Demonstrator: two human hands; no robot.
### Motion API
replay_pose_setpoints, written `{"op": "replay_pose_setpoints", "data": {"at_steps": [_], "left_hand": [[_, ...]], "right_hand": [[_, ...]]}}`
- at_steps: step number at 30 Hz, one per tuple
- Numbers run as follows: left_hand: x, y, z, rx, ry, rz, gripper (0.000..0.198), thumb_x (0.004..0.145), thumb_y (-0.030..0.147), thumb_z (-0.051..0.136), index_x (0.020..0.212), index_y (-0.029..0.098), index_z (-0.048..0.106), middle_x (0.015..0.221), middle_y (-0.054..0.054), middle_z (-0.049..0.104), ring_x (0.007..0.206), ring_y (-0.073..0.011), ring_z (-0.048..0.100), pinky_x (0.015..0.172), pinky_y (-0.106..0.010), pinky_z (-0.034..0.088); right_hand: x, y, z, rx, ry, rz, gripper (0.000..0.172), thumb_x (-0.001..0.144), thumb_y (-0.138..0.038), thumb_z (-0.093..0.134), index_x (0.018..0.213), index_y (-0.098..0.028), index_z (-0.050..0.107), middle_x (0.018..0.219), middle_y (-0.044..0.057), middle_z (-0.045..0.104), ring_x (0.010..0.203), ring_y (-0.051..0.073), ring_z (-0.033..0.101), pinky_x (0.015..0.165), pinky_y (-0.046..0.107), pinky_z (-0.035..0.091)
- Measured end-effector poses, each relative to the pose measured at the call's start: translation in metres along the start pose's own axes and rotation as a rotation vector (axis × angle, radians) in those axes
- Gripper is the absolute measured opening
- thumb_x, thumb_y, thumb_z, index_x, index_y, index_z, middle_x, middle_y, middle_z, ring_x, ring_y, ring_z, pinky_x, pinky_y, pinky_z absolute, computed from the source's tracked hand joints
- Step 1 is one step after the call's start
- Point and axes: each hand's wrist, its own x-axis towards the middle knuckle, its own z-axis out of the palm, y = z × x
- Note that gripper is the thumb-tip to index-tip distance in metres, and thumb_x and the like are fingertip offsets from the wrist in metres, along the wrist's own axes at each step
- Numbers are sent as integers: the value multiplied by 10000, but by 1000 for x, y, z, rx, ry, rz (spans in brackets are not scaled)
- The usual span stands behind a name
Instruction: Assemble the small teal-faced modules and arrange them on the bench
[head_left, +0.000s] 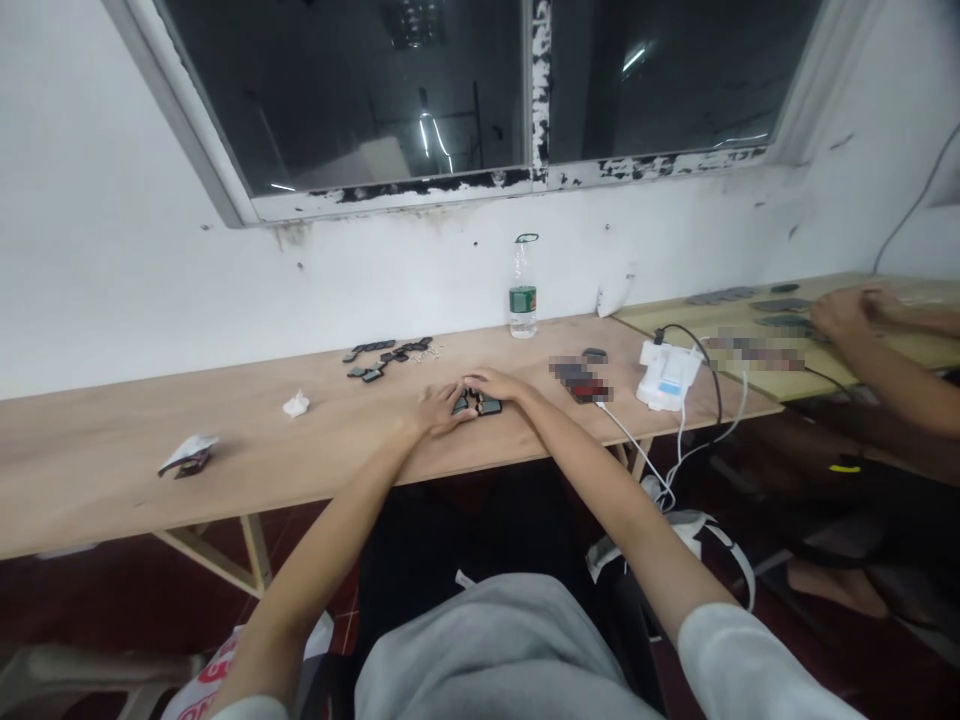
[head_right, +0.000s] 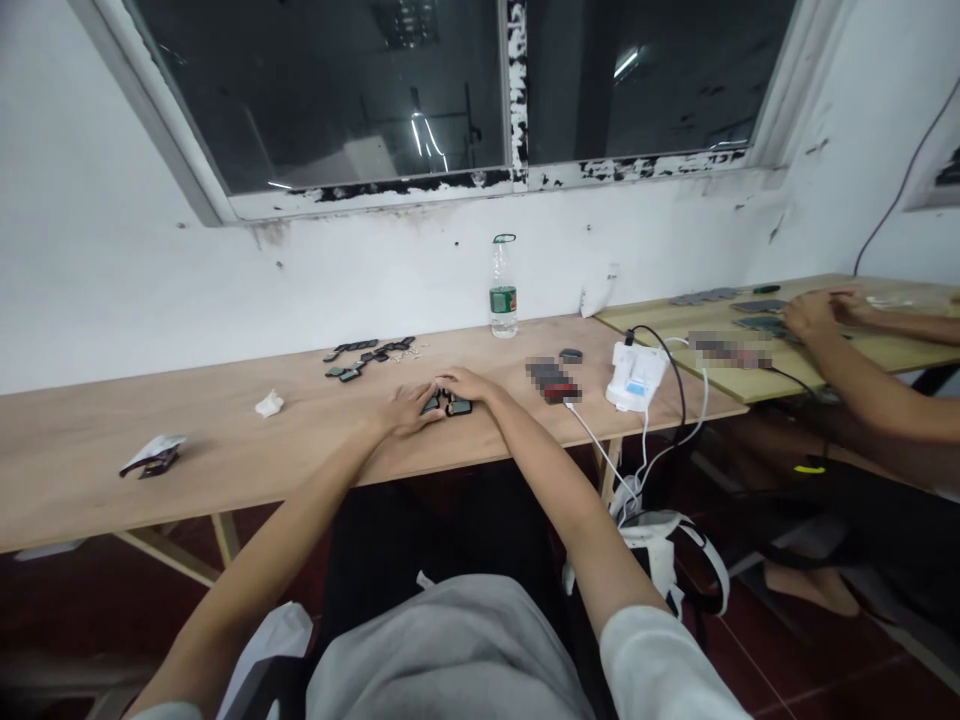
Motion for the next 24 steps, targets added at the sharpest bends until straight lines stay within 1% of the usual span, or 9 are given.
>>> {"op": "replay_pose_setpoints", "data": {"at_steps": [5,10,12,15,18,20,21,22,24], "left_hand": [[6,3,0,-25,9,27,757,933,701,458,1523,228,427,1582,-186,407,1473,-389,347,1177,-598,212],[8,22,-7,94,-73,-4,732,993,678,307,1554,211,356,1620,-181,339,1489,-367,311,1157,-615,240],[8,27,-7,129,-94,-12,727,1002,673,269,1565,217,333,1627,-169,331,1482,-367,313,1151,-620,242],[11,26,-6,123,-99,6,733,993,685,286,1576,243,319,1630,-157,327,1467,-385,320,1150,-626,233],[19,11,-9,66,-82,34,717,983,674,344,1583,283,318,1594,-151,389,1446,-390,349,1148,-633,233],[28,-4,-15,5,-18,40,652,1002,627,341,1567,303,359,1538,-135,463,1412,-370,404,1148,-620,251],[33,-13,-19,-32,43,36,613,1015,597,326,1543,296,408,1506,-128,499,1391,-353,434,1150,-600,267],[38,-22,-22,-71,127,20,580,1026,565,313,1499,273,479,1474,-122,533,1374,-337,454,1153,-572,286],[45,-42,-27,-156,298,6,528,1025,522,346,1347,213,629,1368,-114,621,1308,-297,519,1143,-476,346]], "right_hand": [[4,10,6,-208,-19,-35,281,996,-310,571,1184,-168,723,1275,121,698,1192,243,621,1094,386,427],[6,17,7,-419,-116,-37,319,1046,-293,453,1172,-167,718,1258,125,695,1212,230,596,1115,371,380],[7,19,7,-471,-126,-26,339,1055,-297,427,1173,-154,711,1268,137,684,1209,234,587,1107,369,380],[9,19,5,-481,-103,-12,342,1059,-292,414,1158,-146,707,1250,139,682,1179,233,583,1092,365,384],[9,20,-2,-400,5,21,332,1052,-266,413,1094,-144,719,1189,127,699,1116,211,598,1057,343,412],[7,22,-11,-317,104,62,316,1032,-229,428,1059,-135,728,1160,122,714,1071,201,617,1017,327,442],[5,24,-16,-272,134,88,287,1010,-213,462,1047,-131,735,1146,119,725,1050,202,632,991,318,459],[3,26,-21,-228,136,120,246,977,-201,515,1035,-128,743,1128,115,739,1027,206,648,963,309,476],[-3,32,-30,-150,69,192,185,896,-191,631,1006,-129,765,1078,105,766,973,220,683,899,294,506]]}}
